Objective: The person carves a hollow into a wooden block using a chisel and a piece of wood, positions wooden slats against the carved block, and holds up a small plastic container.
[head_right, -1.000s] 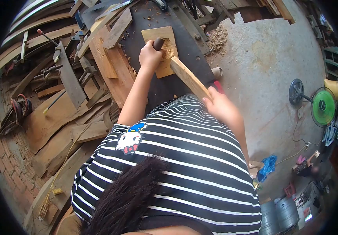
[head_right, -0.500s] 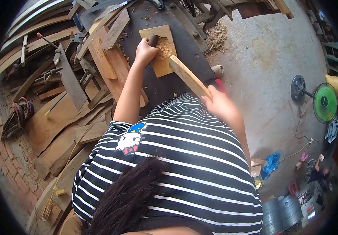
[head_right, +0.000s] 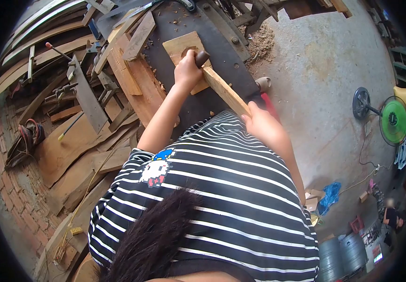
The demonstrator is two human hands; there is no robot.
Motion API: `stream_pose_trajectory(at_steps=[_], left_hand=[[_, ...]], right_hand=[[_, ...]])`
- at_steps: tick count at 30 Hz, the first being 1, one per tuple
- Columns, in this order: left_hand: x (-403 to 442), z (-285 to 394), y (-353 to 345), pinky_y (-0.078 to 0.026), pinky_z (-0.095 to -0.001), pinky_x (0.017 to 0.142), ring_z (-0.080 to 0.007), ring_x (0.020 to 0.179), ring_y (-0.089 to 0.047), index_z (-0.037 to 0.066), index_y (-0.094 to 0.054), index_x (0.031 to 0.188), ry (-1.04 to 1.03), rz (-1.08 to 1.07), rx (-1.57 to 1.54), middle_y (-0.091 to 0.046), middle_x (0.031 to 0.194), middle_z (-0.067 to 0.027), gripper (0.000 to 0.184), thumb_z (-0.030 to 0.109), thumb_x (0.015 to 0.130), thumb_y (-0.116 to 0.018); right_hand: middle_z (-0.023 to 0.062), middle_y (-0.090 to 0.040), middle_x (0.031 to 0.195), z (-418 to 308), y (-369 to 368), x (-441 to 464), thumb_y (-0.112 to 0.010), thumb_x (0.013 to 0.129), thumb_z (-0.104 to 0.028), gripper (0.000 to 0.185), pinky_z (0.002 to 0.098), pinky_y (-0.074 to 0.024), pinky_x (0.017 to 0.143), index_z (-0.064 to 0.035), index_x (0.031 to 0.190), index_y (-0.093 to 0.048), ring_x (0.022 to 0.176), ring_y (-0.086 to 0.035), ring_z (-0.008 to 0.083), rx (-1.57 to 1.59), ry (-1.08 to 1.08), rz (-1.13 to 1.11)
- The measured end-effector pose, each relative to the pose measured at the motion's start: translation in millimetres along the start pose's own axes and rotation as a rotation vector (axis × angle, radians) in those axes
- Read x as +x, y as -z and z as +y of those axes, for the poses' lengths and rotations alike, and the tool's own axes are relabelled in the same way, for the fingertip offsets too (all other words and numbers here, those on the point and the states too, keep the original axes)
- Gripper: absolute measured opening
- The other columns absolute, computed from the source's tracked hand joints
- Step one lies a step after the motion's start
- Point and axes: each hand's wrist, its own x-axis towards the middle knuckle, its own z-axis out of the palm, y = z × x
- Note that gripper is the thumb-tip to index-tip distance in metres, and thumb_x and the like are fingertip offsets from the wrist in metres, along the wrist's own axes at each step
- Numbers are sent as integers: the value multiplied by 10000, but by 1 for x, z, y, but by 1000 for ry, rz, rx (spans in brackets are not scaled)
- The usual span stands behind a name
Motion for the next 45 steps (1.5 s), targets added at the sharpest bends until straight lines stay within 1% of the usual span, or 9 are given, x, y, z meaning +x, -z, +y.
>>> stream_pose_trajectory(at_steps=[8,13,20,23,26,27,31,39,45], left_hand=[[12,-43,66,-531,-380,743,-295,785,-689,16,-607,979,193,126,-347,-686,807,-151,327,173,706,-692],[5,-50,64,-506,-306,517,-176,537,-635,-31,-589,846,339,-30,-523,-635,654,-98,230,134,699,-654],[2,-51,59,-548,-337,640,-245,605,-680,-34,-631,941,497,-307,-295,-684,720,-163,332,191,699,-668],[16,-67,51,-529,-387,869,-334,968,-659,7,-569,1196,491,-103,-46,-633,1072,-244,613,280,686,-769],[25,-65,50,-552,-359,764,-235,799,-704,11,-581,1199,252,64,-16,-660,962,-220,652,340,689,-820],[30,-57,54,-516,-387,890,-273,1032,-645,113,-523,1314,267,43,18,-573,1159,-228,882,456,584,-880],[43,-26,64,-485,-391,963,-350,1147,-571,200,-371,1424,297,-157,66,-462,1316,-181,1158,528,453,-911],[45,-25,61,-496,-388,945,-327,1132,-584,202,-404,1382,314,-163,86,-486,1294,-172,1110,533,450,-910],[35,-34,56,-500,-423,908,-358,1075,-612,68,-442,1297,363,-157,81,-618,1141,-236,977,572,566,-850]], right_hand=[[275,-642,918,6,-2,-1,-546,946,-269,282,476,-481,778,-10,1034,-475,875,-626,438,21,30,18],[279,-638,945,-1,0,-5,-546,944,-267,288,472,-482,788,-6,1044,-475,892,-623,439,44,11,25],[281,-636,976,1,-2,-6,-542,947,-271,292,468,-479,817,-4,1046,-483,931,-617,437,59,-4,27],[278,-635,995,-2,-1,-6,-540,948,-272,294,468,-475,832,-5,1059,-487,951,-614,435,63,-4,25],[275,-634,1010,-3,0,-7,-538,950,-273,297,468,-472,842,-7,1072,-489,966,-611,433,61,-7,21],[273,-634,1016,-4,1,-7,-537,950,-274,298,467,-470,846,-8,1076,-489,971,-610,433,57,-11,15],[272,-634,1013,-6,4,-8,-536,951,-276,293,468,-469,846,-10,1068,-494,968,-609,435,49,-18,23],[277,-631,1014,4,1,-6,-535,947,-277,295,467,-468,844,-19,1088,-508,966,-606,442,97,40,56],[286,-627,1023,0,8,-17,-521,949,-250,292,465,-471,841,-20,1128,-505,977,-602,447,114,-33,89]])
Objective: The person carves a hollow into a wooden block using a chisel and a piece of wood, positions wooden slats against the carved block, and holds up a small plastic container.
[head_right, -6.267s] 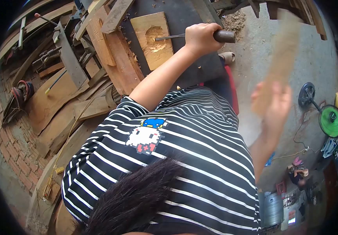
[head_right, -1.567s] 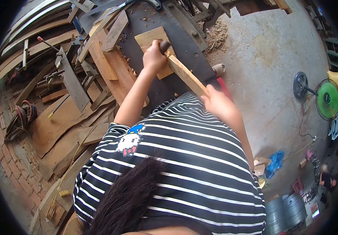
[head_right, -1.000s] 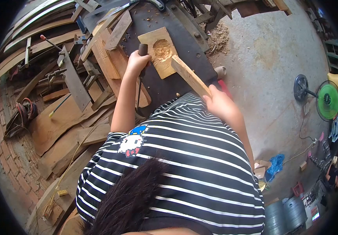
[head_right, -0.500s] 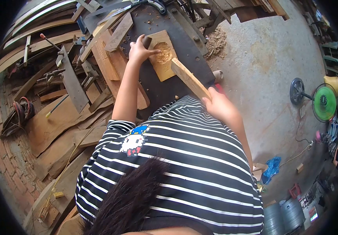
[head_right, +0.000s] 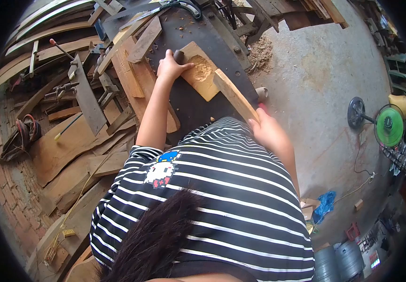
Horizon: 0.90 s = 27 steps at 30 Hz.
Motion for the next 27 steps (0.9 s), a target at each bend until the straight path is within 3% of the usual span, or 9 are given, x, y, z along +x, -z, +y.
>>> stream_pose_trajectory(at_steps=[3,4,5,8,15,17,19,22,27], left_hand=[[-18,-2,-1,-491,-429,915,-345,1057,-625,59,-463,1279,17,-43,-56,-636,1133,-239,887,578,644,-802],[-22,-6,-9,-536,-396,815,-293,890,-689,40,-504,1233,-32,42,10,-678,1046,-207,755,556,734,-739],[-24,-12,-16,-536,-396,815,-293,890,-689,40,-504,1233,-30,42,8,-678,1046,-207,755,556,734,-739],[-34,-25,-32,-531,-316,530,-195,503,-648,1,-592,1085,-23,30,-130,-693,773,-144,549,463,807,-695],[-82,-41,-61,-515,-319,521,-172,510,-629,6,-632,966,-72,-115,-220,-664,703,-115,468,436,801,-714],[-105,-25,-50,-527,-385,752,-295,829,-690,19,-640,996,-51,-102,-216,-696,899,-176,466,431,793,-722],[-112,-20,-53,-504,-416,828,-344,970,-657,24,-631,1021,14,-91,-297,-687,991,-199,482,426,777,-738],[-109,-25,-59,-508,-421,822,-343,959,-663,29,-619,1038,40,-13,-324,-688,985,-199,491,415,764,-751],[-104,-26,-56,-506,-424,828,-352,969,-657,29,-609,1043,78,42,-313,-686,995,-202,478,380,755,-761]], right_hand=[[275,-644,952,13,-6,2,-516,962,-237,297,434,-492,776,-19,1163,-497,864,-640,406,12,39,102],[275,-644,952,14,-7,4,-516,962,-237,297,434,-492,776,-19,1163,-497,864,-640,406,10,38,101],[289,-635,982,14,-8,6,-515,959,-241,304,460,-483,802,-16,1161,-492,922,-619,434,44,9,113],[309,-623,1013,18,-12,20,-513,956,-244,322,487,-475,829,-11,1178,-485,987,-596,464,92,-21,124],[314,-626,1022,19,-18,70,-519,954,-246,387,475,-485,839,-13,1259,-479,1007,-604,455,100,55,167],[312,-628,1026,29,-26,90,-524,952,-252,399,471,-484,845,-5,1263,-481,1016,-603,455,103,86,198],[310,-630,1029,35,-24,95,-530,951,-257,411,467,-483,852,2,1266,-482,1025,-602,455,104,120,231],[255,-665,947,27,-6,86,-537,954,-264,426,418,-520,739,17,1270,-486,871,-671,372,132,181,224],[108,-627,739,22,16,72,-536,966,-257,419,296,-467,484,24,1274,-494,538,-595,144,413,86,316]])
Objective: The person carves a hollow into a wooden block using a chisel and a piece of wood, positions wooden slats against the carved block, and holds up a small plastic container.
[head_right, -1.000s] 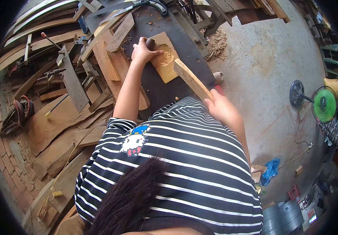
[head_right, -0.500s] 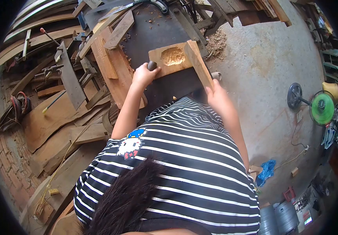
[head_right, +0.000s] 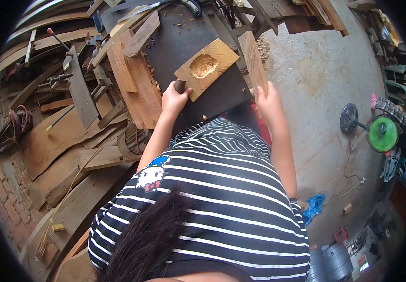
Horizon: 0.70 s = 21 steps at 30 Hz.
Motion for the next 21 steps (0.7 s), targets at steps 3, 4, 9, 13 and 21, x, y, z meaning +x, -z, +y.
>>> stream_pose_trajectory(at_steps=[3,4,9,13,21], left_hand=[[5,2,4,-524,-450,819,-382,960,-656,47,-599,1080,-31,7,-3,-684,1007,-215,448,341,773,-742],[5,8,8,-524,-450,819,-382,960,-656,47,-599,1080,-34,5,-4,-684,1007,-215,448,341,773,-742],[-18,60,41,-538,-435,748,-369,874,-665,77,-620,1017,-288,34,-99,-689,936,-175,348,283,763,-738],[-53,126,59,-536,-378,676,-299,768,-667,82,-627,938,-993,-57,-264,-668,842,-114,273,194,724,-753],[-41,167,-8,-528,-395,677,-281,814,-653,118,-596,854,-1507,-415,-85,-642,821,-69,257,147,633,-725]], right_hand=[[130,-627,734,10,-3,0,-533,965,-250,477,318,-479,465,26,1342,-439,498,-590,180,-35,-28,-31],[135,-627,734,9,-7,-3,-531,965,-248,494,322,-481,457,26,1360,-421,486,-587,185,-62,-66,-25],[156,-640,739,17,-17,-6,-526,965,-245,407,335,-497,469,28,1262,-470,519,-622,199,-30,-32,-66],[150,-638,735,11,-20,-10,-527,958,-211,312,337,-496,471,6,1181,-504,516,-621,199,-24,-43,-60],[147,-435,1386,45,-11,0,-553,931,-148,518,353,-347,1064,-114,1417,-374,1331,-392,225,-212,60,-211]])
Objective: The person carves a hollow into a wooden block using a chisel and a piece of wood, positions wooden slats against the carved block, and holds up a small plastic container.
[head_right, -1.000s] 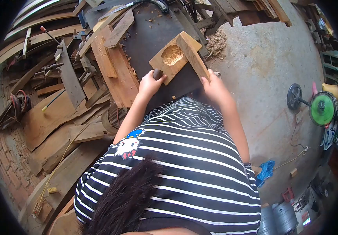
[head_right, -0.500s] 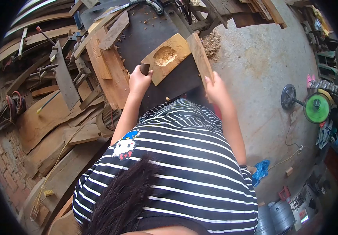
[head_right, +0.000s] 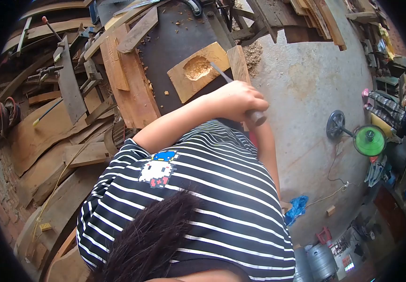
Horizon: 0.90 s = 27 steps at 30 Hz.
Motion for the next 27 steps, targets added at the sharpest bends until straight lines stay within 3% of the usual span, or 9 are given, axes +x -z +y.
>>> stream_pose_trajectory(at_steps=[3,5,6,10,14,16,19,24,27], left_hand=[[-12,-2,-10,-521,-408,665,-289,798,-656,127,-597,848,23,-71,-61,-640,797,-74,264,161,624,-734],[-21,3,-8,-512,-421,641,-299,754,-654,130,-593,833,106,-111,-70,-638,769,-72,261,173,618,-735],[-27,1,-12,-503,-422,614,-297,707,-649,131,-583,793,101,-84,-68,-627,730,-68,244,192,617,-741],[-39,-3,-11,-497,-413,585,-279,660,-631,132,-592,759,33,31,-67,-600,679,-58,232,167,595,-752],[-42,-8,-14,-487,-406,551,-276,634,-618,129,-600,772,-86,174,-125,-580,660,-52,255,162,574,-758],[-42,-6,-13,-475,-397,525,-270,607,-605,126,-599,774,-117,182,-132,-561,643,-50,260,163,571,-758],[-41,-13,-15,-468,-392,520,-270,591,-591,123,-583,762,-166,220,-146,-543,631,-53,262,163,568,-754],[-33,-20,-8,-466,-389,522,-270,589,-586,116,-556,751,-182,339,-74,-532,634,-53,277,174,565,-754],[-27,-25,-4,-472,-383,534,-262,603,-595,114,-557,772,-144,382,-45,-540,654,-45,302,194,561,-757]], right_hand=[[147,-506,1307,7,6,-6,-651,841,-136,497,345,-409,992,-79,1304,-479,1245,-469,208,-7,27,-73],[176,-645,1027,-47,13,-26,-592,883,-219,313,338,-508,741,-2,1106,-561,953,-633,230,-123,-28,107],[179,-657,954,-59,12,-34,-585,897,-267,337,348,-505,695,18,1075,-553,873,-643,228,25,-19,152],[165,-658,898,-59,11,-51,-544,929,-342,404,338,-505,653,33,1079,-549,801,-649,203,105,-208,164],[164,-658,902,-43,-1,-57,-581,900,-346,418,329,-508,628,31,1079,-556,797,-652,197,300,-363,109],[160,-658,896,-41,-7,-51,-635,854,-353,454,330,-513,648,24,1095,-554,813,-652,192,120,17,90],[164,-659,920,-49,-1,-25,-682,803,-359,501,333,-511,703,19,1102,-548,872,-649,199,108,-55,14],[175,-656,982,-43,1,26,-682,782,-320,458,371,-499,785,-3,1083,-543,955,-642,265,147,60,4],[173,-655,995,-36,0,36,-701,763,-281,432,359,-503,786,-18,1068,-547,956,-641,253,62,123,-16]])
